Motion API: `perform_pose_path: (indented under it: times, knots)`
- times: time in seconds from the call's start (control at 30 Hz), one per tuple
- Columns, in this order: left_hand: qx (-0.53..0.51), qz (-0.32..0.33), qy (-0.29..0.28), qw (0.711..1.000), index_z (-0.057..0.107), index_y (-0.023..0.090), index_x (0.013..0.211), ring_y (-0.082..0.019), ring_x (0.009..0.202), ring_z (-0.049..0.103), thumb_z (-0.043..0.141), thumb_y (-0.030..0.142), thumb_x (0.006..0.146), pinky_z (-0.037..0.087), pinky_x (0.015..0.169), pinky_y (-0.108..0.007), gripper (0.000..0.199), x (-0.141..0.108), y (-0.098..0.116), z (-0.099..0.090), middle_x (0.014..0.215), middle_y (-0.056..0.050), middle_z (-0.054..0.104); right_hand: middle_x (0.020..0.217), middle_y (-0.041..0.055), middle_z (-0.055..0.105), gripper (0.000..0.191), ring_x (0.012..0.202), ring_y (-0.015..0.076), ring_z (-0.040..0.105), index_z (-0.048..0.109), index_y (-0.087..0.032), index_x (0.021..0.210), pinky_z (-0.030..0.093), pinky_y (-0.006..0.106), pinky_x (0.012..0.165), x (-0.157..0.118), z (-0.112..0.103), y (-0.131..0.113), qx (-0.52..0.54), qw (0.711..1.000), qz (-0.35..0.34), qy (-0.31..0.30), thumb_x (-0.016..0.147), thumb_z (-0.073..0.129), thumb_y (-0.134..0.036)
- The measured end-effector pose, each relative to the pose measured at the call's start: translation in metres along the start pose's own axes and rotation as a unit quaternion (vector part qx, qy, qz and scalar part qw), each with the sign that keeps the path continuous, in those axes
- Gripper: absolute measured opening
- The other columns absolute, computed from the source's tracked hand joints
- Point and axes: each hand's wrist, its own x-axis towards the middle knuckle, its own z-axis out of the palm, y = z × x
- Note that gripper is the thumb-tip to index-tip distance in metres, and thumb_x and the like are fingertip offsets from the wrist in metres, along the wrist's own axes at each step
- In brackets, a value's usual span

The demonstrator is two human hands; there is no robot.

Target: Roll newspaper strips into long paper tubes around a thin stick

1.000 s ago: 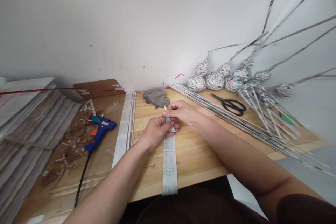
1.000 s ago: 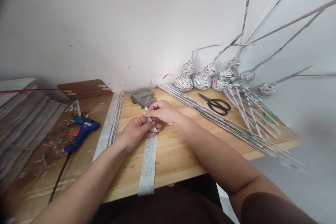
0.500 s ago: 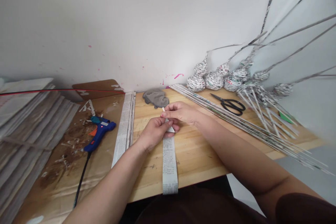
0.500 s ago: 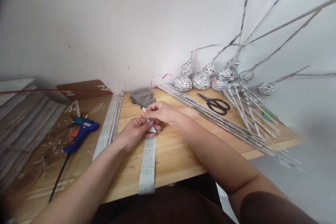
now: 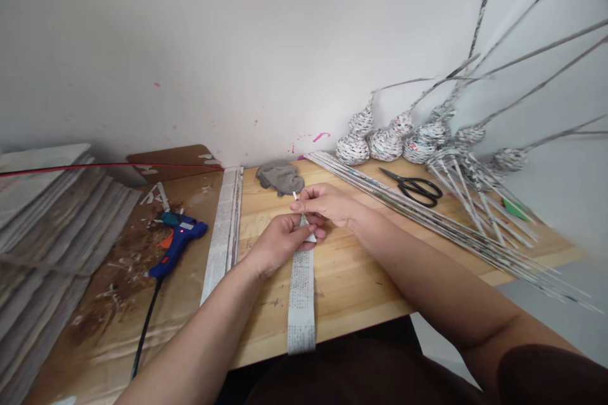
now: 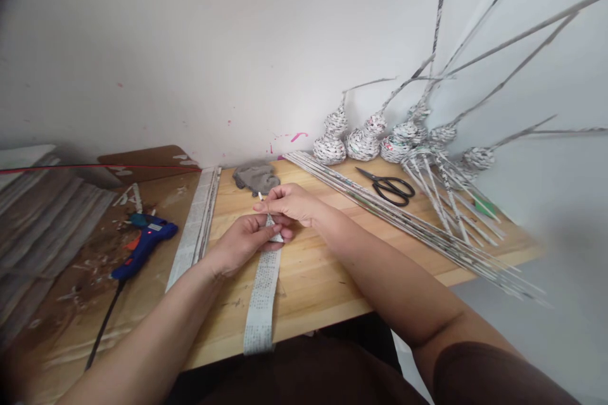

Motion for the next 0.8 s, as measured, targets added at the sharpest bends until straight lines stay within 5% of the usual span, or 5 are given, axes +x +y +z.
perform_pose_path:
  times: [0.27, 0.67, 0.8]
  knots:
    - [-0.016, -0.007, -0.014, 1.0, 0.065, 0.016, 0.105, -0.02, 0.093, 0.063, 0.062, 0.037, 0.077, 0.049, 0.08, -0.034, 0.035, 0.0, -0.0008, -0.0059, 0.094, -0.011, 0.069, 0.042, -0.0073, 0.05, 0.032, 0.033, 0.0092, 0.05, 0.056, -0.014, 0.077, 0.042, 0.019, 0.034, -0.0036, -0.0061, -0.0033, -0.018, 0.994, -0.016, -0.109, 0.07, 0.07, -0.042]
    - [-0.009, 0.007, -0.034, 0.999, 0.064, 0.015, 0.105, -0.018, 0.093, 0.06, 0.06, 0.035, 0.08, 0.047, 0.083, -0.034, 0.032, -0.0001, -0.0031, -0.003, 0.094, -0.009, 0.068, 0.037, -0.0112, 0.042, 0.04, 0.026, 0.0065, 0.039, 0.045, -0.018, 0.07, 0.029, 0.015, 0.024, 0.0006, -0.0019, 0.0019, 0.004, 1.0, -0.013, 0.001, 0.064, 0.075, -0.044]
    - [-0.013, 0.004, -0.021, 1.0, 0.063, 0.014, 0.105, -0.019, 0.092, 0.061, 0.06, 0.034, 0.08, 0.047, 0.082, -0.035, 0.032, 0.0, -0.0032, -0.0039, 0.093, -0.01, 0.068, 0.039, -0.0101, 0.044, 0.036, 0.028, 0.0087, 0.044, 0.048, -0.018, 0.075, 0.037, 0.019, 0.029, -0.0022, -0.0033, -0.0022, 0.001, 0.998, -0.018, -0.058, 0.07, 0.069, -0.046]
